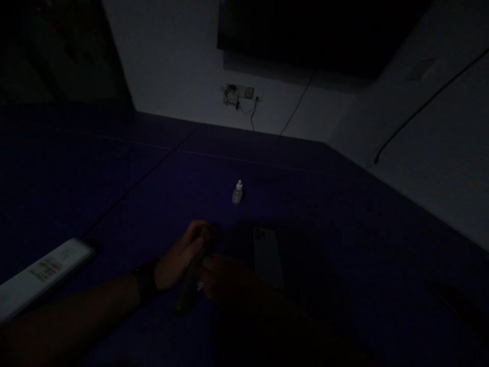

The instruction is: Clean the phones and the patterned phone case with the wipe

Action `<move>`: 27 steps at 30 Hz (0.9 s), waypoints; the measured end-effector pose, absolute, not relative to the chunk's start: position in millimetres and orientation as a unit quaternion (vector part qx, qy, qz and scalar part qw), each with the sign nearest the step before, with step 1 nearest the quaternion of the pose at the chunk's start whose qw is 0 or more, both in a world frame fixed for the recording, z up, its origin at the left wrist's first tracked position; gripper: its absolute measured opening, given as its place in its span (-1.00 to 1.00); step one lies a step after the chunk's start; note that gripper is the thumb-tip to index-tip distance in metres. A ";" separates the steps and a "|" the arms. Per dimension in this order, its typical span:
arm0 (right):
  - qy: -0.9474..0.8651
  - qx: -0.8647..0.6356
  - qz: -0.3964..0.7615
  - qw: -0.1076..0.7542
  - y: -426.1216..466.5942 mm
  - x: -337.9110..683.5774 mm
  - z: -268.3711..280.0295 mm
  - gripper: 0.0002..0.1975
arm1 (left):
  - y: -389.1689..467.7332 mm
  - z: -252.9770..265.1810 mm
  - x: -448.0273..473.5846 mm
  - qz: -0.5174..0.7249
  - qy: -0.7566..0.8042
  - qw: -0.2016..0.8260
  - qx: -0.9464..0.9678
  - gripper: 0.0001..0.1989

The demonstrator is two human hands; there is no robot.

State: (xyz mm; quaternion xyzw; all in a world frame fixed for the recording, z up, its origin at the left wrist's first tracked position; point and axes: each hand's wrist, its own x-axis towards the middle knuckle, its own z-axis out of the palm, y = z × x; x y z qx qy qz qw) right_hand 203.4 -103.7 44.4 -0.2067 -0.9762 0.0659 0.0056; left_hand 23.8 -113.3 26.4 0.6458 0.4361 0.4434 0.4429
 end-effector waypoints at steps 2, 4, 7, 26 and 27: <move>-0.979 -0.195 0.056 0.007 -106.5 200.8 40.5 -0.92 | -112.8 25.8 24.0 0.446 0.440 0.442 0.642 -0.59; -0.987 -0.153 0.048 0.007 -110.0 198.5 38.4 -0.94 | -113.1 25.4 24.2 0.444 0.441 0.447 0.639 -0.61; -0.997 -0.055 0.047 0.006 -116.4 196.3 39.8 -0.92 | -114.5 26.5 24.8 0.444 0.439 0.455 0.635 -0.64; -0.996 -0.090 0.020 0.022 -113.3 193.4 36.0 -0.84 | -111.8 26.9 23.4 0.433 0.438 0.466 0.635 -0.60; -0.993 -0.114 0.013 0.027 -110.4 193.4 34.1 -0.83 | -111.2 27.1 23.3 0.431 0.437 0.468 0.635 -0.59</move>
